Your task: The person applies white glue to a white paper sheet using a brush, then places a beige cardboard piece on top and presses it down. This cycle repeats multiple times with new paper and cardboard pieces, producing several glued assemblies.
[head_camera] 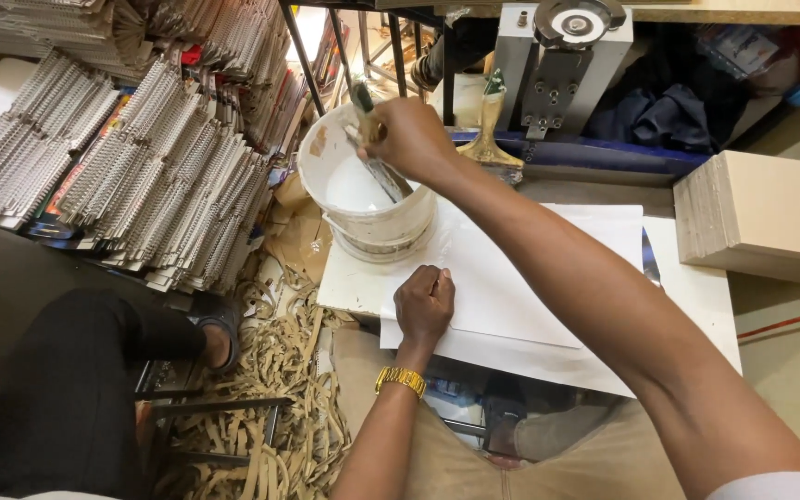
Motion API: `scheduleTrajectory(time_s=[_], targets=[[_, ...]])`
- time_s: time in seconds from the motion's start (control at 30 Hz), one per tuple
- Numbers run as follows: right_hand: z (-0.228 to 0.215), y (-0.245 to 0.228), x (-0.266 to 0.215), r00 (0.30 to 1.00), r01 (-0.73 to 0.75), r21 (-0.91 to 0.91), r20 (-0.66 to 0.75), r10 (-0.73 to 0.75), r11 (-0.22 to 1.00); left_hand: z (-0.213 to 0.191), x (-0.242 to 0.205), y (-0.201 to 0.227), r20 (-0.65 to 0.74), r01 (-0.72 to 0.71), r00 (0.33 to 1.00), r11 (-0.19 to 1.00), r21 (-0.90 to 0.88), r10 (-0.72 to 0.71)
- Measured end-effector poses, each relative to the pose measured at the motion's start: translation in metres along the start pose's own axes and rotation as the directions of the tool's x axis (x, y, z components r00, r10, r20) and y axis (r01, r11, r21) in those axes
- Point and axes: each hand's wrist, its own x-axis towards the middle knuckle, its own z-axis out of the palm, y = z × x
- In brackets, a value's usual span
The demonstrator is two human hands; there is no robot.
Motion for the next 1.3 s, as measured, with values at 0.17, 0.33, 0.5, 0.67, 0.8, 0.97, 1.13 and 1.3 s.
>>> scheduleTrajectory(time_s=[0.17, 0.33, 0.5, 0.67, 0.8, 0.97, 1.13, 1.3], targets=[[0.017, 0.013, 0.009, 0.994, -0.081, -0.084, 0.066, 0.086, 0.993, 0.001, 0.000, -0.002, -0.002, -0.020, 1.000, 1.000, 0.018, 0.020], [-0.004, 0.002, -0.003, 0.996, -0.069, -0.008, -0.063, 0.068, 0.998, 0.000, -0.001, -0.002, 0.010, -0.022, 1.000, 1.000, 0.022, 0.022], [-0.013, -0.012, -0.026, 0.931, 0.364, 0.092, -0.030, -0.363, 0.927, -0.001, 0.001, 0.002, 0.018, -0.019, 1.000, 1.000, 0.023, 0.018], [-0.028, -0.032, -0.070, 0.896, 0.434, -0.345, 0.257, -0.361, 0.832, 0.000, -0.001, -0.001, 0.018, -0.010, 1.000, 1.000, 0.007, 0.010], [-0.073, -0.028, -0.098, 0.915, 0.399, -0.349, 0.211, -0.344, 0.848, -0.001, 0.000, -0.001, -0.004, -0.047, 0.999, 0.999, -0.009, 0.047], [-0.078, 0.042, -0.093, 0.979, 0.132, 0.126, -0.174, -0.109, 0.983, 0.000, 0.000, 0.000, 0.013, -0.046, 0.999, 0.999, 0.006, 0.046], [-0.059, 0.099, -0.124, 0.926, -0.136, 0.819, -0.096, 0.365, 0.558, -0.001, 0.002, -0.001, 0.028, -0.017, 0.999, 1.000, 0.003, 0.017], [-0.058, 0.168, -0.189, 0.899, -0.178, 0.700, -0.170, 0.403, 0.692, 0.000, 0.004, -0.004, 0.077, 0.090, 0.993, 0.995, -0.047, -0.086]])
